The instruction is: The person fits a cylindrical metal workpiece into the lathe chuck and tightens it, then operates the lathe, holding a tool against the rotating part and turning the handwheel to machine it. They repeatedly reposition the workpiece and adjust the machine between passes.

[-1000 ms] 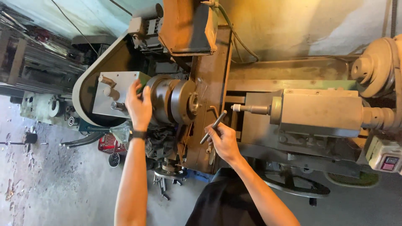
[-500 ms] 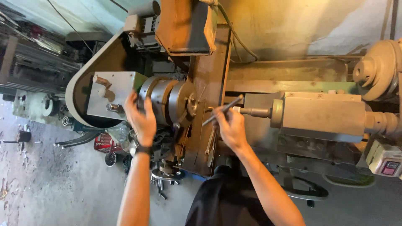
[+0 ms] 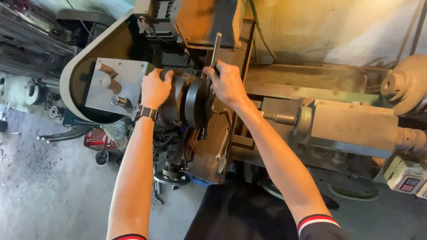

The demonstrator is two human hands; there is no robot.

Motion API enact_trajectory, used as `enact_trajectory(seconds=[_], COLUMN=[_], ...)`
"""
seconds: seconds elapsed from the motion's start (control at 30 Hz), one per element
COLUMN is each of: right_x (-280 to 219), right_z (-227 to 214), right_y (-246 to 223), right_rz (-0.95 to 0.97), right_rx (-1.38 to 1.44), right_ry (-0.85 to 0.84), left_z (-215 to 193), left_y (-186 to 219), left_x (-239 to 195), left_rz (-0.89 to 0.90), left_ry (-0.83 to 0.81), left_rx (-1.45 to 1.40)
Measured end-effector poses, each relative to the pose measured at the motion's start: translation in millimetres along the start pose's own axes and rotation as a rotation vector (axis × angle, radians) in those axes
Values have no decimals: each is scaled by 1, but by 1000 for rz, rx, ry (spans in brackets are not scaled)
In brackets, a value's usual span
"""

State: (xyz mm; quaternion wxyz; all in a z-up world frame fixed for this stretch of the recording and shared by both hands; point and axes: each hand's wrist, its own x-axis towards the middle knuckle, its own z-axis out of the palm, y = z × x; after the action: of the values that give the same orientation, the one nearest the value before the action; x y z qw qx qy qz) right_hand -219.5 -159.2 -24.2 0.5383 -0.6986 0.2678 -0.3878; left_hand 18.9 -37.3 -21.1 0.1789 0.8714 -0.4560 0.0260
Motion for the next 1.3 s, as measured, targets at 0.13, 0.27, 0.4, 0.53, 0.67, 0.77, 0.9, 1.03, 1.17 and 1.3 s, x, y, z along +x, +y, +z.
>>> enact_trajectory(seconds=[0.13, 0.27, 0.4, 0.53, 0.67, 0.77, 0.9, 1.03, 1.17, 1.3], right_x=[6, 2, 2, -4, -10, -18, -30, -41, -43, -48], right_z=[-12, -8, -9, -8, -23, -31, -33, -37, -50, -53], right_y=[-20, -12, -5, 4, -4, -4, 2, 1, 2, 6], right_rz=[127, 147, 97, 28, 109, 86, 120, 115, 117, 147], right_rx=[52, 83, 152, 14, 376, 425, 420, 407, 420, 450], right_ry=[-7, 40, 69, 35, 184, 275, 304, 302, 308, 340], left_z=[-3, -7, -27, -25, -25, -24, 33, 106, 79, 29], left_y=[4, 10, 34, 26, 27, 36, 7, -60, -31, -6], left_x=[-3, -5, -7, -11, -32, -73, -146, -247, -267, -219], left_rz=[14, -7, -85, -103, -39, -46, 9, -191, -290, -135], left_ry=[23, 16, 0, -7, 79, 231, 663, 407, 301, 560], left_rx=[-8, -14, -52, -82, -67, -183, -340, -268, -412, -473])
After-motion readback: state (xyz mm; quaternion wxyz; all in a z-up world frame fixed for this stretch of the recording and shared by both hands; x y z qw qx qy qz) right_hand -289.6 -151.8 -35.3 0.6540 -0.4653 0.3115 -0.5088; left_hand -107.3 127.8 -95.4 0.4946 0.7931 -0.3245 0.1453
